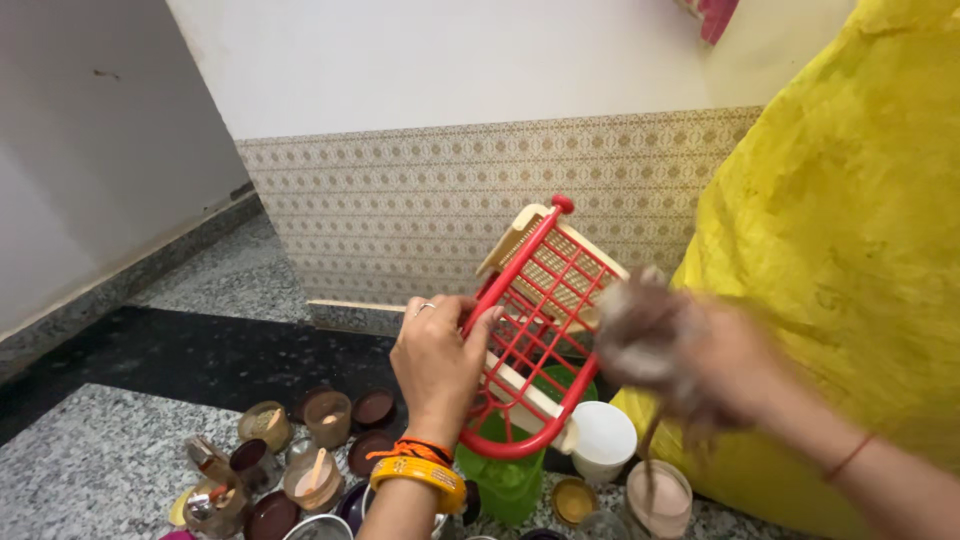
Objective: The person wipes a small toy shopping cart and a green plastic bowl with a cloth. They clean the cart's shelves, wheels, and frame, then wipe the inside and outside of the bowl.
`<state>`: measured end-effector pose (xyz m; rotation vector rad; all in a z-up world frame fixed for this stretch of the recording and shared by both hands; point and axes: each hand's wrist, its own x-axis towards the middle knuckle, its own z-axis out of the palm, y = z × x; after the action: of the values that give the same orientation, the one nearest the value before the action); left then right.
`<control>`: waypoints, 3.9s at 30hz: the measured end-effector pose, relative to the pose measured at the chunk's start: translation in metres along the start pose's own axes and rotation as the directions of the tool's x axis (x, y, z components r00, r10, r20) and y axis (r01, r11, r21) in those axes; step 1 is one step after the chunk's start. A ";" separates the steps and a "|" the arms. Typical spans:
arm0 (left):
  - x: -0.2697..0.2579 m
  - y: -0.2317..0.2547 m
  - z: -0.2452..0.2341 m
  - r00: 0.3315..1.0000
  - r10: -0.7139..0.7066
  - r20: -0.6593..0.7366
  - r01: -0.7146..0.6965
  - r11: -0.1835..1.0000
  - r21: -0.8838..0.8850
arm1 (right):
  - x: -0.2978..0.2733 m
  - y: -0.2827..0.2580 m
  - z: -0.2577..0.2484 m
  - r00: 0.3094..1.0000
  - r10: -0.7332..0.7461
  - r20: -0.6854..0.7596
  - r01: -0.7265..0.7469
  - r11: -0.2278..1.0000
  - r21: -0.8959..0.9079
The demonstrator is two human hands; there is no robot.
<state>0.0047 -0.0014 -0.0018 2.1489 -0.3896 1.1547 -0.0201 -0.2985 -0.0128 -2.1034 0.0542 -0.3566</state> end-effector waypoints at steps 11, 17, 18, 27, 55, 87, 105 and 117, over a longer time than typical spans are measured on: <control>0.011 -0.006 -0.012 0.976 -0.047 0.212 0.080 0.985 -0.151 | 0.066 0.042 -0.091 0.535 -0.251 -0.807 0.551 0.828 0.108; 0.008 0.000 -0.009 0.972 -0.193 0.134 0.202 0.978 -0.057 | 0.039 0.009 -0.051 0.899 -0.039 -0.435 0.159 0.957 0.241; 0.008 0.003 -0.008 0.975 -0.202 0.094 0.209 0.975 -0.074 | 0.032 0.004 -0.037 0.947 0.083 -0.311 -0.015 0.976 0.215; -0.008 0.066 0.005 0.971 -0.232 -0.048 0.223 0.963 -0.155 | 0.017 0.004 0.065 0.937 0.253 -0.239 0.004 0.679 0.734; 0.010 0.039 -0.022 0.929 0.281 0.240 -0.050 0.738 -0.672 | 0.081 0.008 0.025 0.919 0.349 0.184 -0.385 0.692 0.610; 0.045 0.032 -0.027 0.827 -0.191 0.529 0.410 0.848 -0.335 | 0.008 -0.080 0.056 0.889 -0.457 -0.017 0.457 0.886 0.081; 0.014 -0.001 -0.019 0.966 0.048 0.253 -0.035 0.998 -0.058 | 0.016 -0.090 0.007 0.959 -0.195 -0.206 0.158 0.970 -0.183; 0.018 0.039 -0.022 0.987 0.125 0.098 -0.107 0.980 -0.168 | 0.052 -0.030 0.028 0.838 -0.291 -0.462 0.169 0.943 -0.287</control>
<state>-0.0199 -0.0144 0.0373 2.0739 -0.6434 1.0341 0.0339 -0.2683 0.0104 -2.2016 0.1528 -1.0896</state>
